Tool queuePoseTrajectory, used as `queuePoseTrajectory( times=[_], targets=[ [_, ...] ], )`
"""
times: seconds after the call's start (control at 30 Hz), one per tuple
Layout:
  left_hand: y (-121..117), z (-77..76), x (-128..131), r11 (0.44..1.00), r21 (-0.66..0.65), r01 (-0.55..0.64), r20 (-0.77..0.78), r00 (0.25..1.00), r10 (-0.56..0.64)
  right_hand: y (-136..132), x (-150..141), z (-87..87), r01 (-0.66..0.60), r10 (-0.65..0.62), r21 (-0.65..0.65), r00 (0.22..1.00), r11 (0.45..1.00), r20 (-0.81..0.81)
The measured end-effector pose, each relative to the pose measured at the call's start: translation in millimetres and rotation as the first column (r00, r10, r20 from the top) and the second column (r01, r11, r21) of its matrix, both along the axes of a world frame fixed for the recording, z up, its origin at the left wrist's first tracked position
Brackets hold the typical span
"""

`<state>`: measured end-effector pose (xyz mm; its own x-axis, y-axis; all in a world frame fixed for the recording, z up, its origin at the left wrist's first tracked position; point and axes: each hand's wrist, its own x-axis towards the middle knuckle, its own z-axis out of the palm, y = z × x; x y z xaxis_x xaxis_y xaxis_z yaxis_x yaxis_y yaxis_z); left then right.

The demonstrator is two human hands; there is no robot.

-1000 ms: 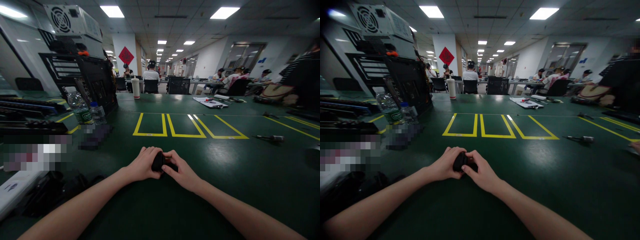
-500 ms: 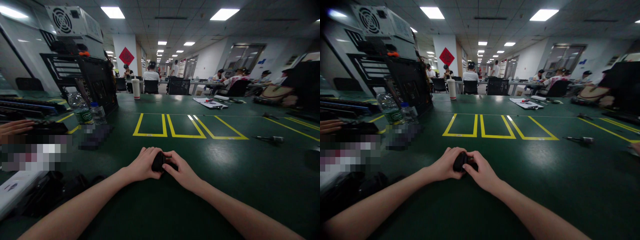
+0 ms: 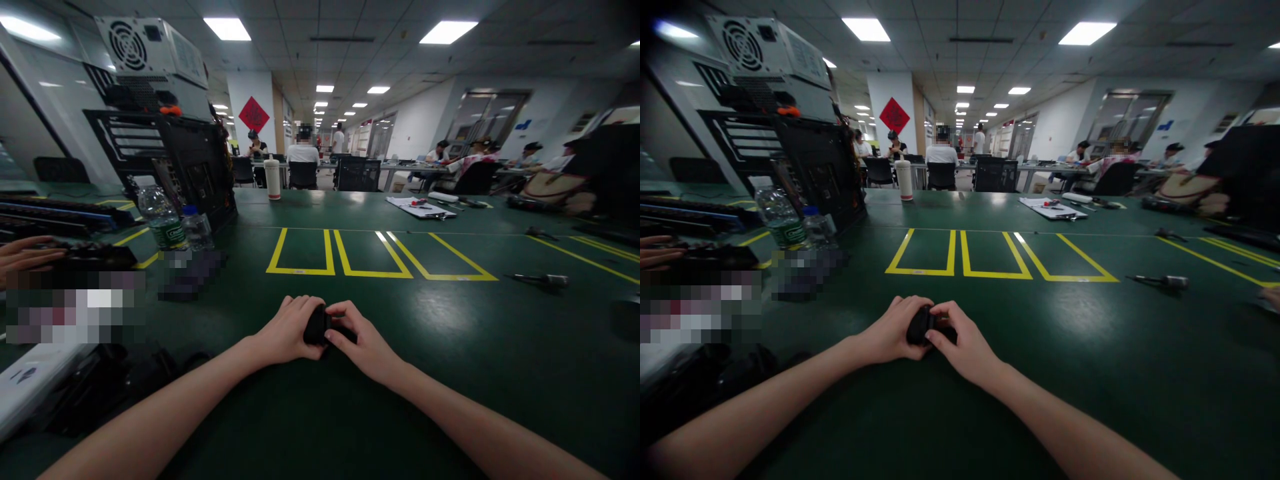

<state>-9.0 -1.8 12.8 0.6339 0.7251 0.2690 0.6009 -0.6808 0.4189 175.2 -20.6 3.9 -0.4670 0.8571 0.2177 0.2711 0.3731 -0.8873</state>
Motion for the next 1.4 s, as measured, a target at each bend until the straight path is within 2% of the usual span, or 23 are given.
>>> queuePoseTrajectory(
  times=[0.23, 0.47, 0.73, 0.97, 1.17, 1.4],
  targets=[
    [0, 0.8, -1, 1.0, -0.016, -0.003, 0.0, 1.0, 0.003, -3, 2, 4.0, -0.007, 0.005, 0.024, 0.999, 1.0, 0.051],
    [-1, 1.7, 0, 1.0, -0.004, -0.015, -0.009, 1.0, 0.015, 0, 2, 0.5, -0.019, 0.018, 0.043, 1.0, 0.999, 0.021],
    [-1, 2.3, 2, 1.0, -0.006, -0.019, -0.007, 1.0, 0.019, 2, 0, -2.4, 0.005, -0.005, 0.0, 1.0, 1.0, 0.005],
    [-1, 1.1, 0, 1.0, -0.015, -0.011, 0.006, 1.0, 0.011, 0, 4, 2.7, -0.033, 0.028, 0.076, 0.998, 0.997, 0.064],
    [0, -1.9, 1, 1.0, 0.0, -0.017, 0.002, 1.0, 0.017, 0, 2, 2.1, 0.009, -0.012, 0.091, 1.0, 0.996, 0.025],
    [-5, 15.7, 2, 0.996, -0.089, -0.001, -0.024, 1.0, -0.001, 1, 3, 7.0, 0.016, -0.016, 0.003, 1.0, 1.0, 0.017]
  ],
)
